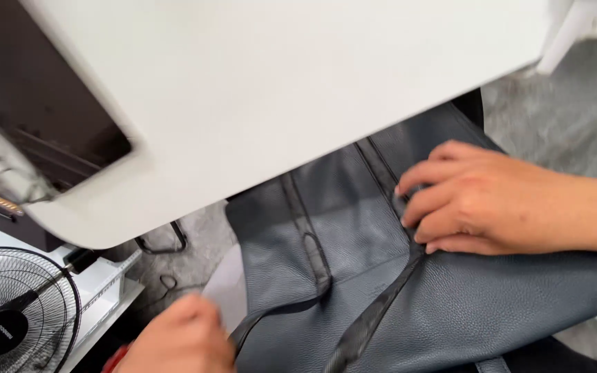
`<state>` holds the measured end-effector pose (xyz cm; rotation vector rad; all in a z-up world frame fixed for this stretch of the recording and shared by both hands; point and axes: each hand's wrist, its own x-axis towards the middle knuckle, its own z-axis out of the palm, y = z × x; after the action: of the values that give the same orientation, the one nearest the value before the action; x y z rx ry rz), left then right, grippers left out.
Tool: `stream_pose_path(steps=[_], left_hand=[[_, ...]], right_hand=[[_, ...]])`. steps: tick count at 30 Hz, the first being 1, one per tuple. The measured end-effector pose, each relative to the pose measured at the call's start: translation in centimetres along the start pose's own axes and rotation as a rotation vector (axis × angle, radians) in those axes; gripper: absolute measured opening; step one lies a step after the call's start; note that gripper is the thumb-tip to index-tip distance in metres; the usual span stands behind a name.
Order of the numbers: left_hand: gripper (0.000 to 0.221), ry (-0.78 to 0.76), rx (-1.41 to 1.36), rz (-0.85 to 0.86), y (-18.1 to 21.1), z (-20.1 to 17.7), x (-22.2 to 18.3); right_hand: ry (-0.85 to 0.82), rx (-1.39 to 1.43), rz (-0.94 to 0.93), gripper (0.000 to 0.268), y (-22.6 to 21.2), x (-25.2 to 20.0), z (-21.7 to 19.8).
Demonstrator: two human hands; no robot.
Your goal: Repairing a leather bag strap using a hairdryer and clippers.
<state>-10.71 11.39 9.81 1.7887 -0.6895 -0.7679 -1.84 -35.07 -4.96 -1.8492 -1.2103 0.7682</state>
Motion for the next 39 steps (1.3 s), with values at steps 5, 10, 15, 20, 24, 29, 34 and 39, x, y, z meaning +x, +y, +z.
stream_pose_path(steps=[5,10,15,20,24,29,34,39], left_hand=[[0.021,0.27,-0.056,0.08,5.7,-1.2,11.5],[0.031,0.345,-0.071,0.018,4.1,-0.8,9.1],[0.027,0.398,-0.188,0.12,2.1,-1.0,8.0],[0.024,0.289,-0.28,0.272,-0.7,-1.4,9.1],[0.023,0.276,-0.267,0.297,-4.1,-0.5,9.4],[0.02,0.355,-0.351,0.259,-7.1,2.2,7.1],[0.023,0.403,-0.355,0.265,-7.9,3.0,6.1],[0.024,0.456,-0.352,0.242,-7.4,3.4,5.8]], right_hand=[[0.09,0.127,-0.123,0.017,-1.8,1.5,-1.6],[0.17,0.081,-0.067,0.019,-3.8,2.2,-0.4],[0.302,-0.089,-0.066,0.017,-8.9,0.1,-1.6],[0.213,-0.264,0.078,0.013,-12.0,-3.4,-0.8],[0.13,-0.342,0.144,0.014,-12.6,-3.1,0.6],[0.3,-0.296,0.11,0.024,-11.7,-1.2,2.0],[0.287,-0.315,0.113,0.03,-10.6,-0.5,2.8],[0.309,-0.319,0.143,0.03,-10.4,-0.4,2.9]])
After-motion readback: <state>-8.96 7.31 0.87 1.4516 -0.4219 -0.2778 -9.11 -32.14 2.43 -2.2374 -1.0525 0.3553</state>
